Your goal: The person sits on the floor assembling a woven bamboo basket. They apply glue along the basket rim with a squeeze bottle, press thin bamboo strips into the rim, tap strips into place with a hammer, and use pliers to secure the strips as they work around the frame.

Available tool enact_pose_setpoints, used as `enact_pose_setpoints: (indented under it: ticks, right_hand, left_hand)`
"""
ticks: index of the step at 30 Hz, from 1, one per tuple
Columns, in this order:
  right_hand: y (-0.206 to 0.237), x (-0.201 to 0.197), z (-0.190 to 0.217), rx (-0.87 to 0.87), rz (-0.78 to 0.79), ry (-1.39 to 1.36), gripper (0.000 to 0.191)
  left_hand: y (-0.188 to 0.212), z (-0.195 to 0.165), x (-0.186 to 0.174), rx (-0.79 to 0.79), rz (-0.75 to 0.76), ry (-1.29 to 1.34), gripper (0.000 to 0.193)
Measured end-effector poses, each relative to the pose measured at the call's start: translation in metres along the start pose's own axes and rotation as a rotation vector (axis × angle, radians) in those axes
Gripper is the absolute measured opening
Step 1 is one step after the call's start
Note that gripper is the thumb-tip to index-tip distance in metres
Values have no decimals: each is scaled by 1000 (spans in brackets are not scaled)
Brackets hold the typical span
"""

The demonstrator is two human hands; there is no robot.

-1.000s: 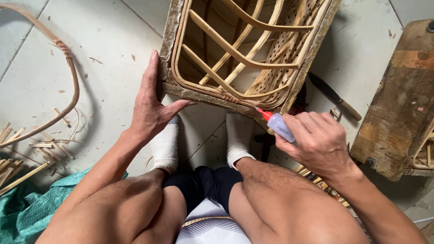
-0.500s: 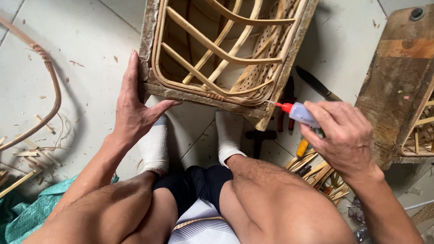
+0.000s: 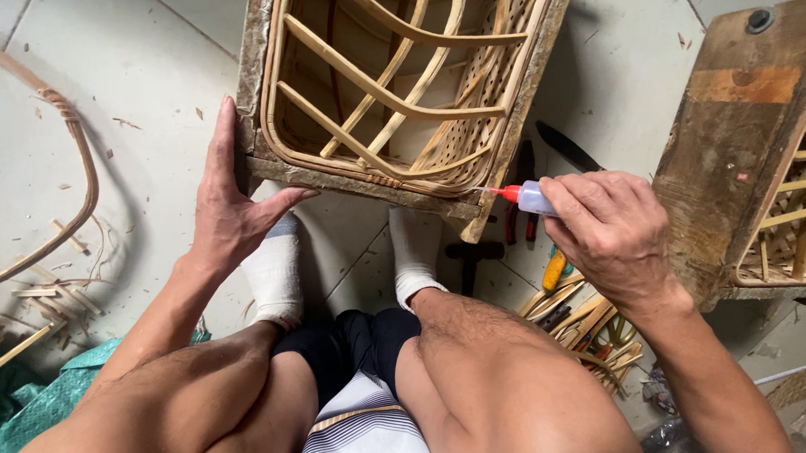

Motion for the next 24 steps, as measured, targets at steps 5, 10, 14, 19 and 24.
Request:
enact_pose_setpoints:
  ticks: [5, 10, 14, 19, 24]
  right_hand:
    - [3, 4, -4, -63, -18, 80, 38]
    - [0, 10, -21, -114, -87, 283, 28]
    - [-9, -1, -49, -56, -134, 273, 29]
    - [-20, -2, -77, 121, -35, 162, 42]
    - [-34, 1, -72, 55, -87, 102, 37]
  left_hand:
    - [1, 1, 0, -7, 4, -8, 121]
    - [0, 0, -1, -1, 4, -72, 123]
    - [-4, -2, -3, -9, -1, -54, 121]
    - [-10, -6, -5, 3, -4, -41, 120]
    - [-16, -2, -6, 8, -13, -51, 121]
Point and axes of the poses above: each hand's wrist, its own y-axis away from the middle knuckle, its own x-axis out of the palm, z = x × y, the point moved 8 cm from there along -y, towards the middle knuckle, and after that the axes turned 9 degrees about x, right-handed, at the moved point
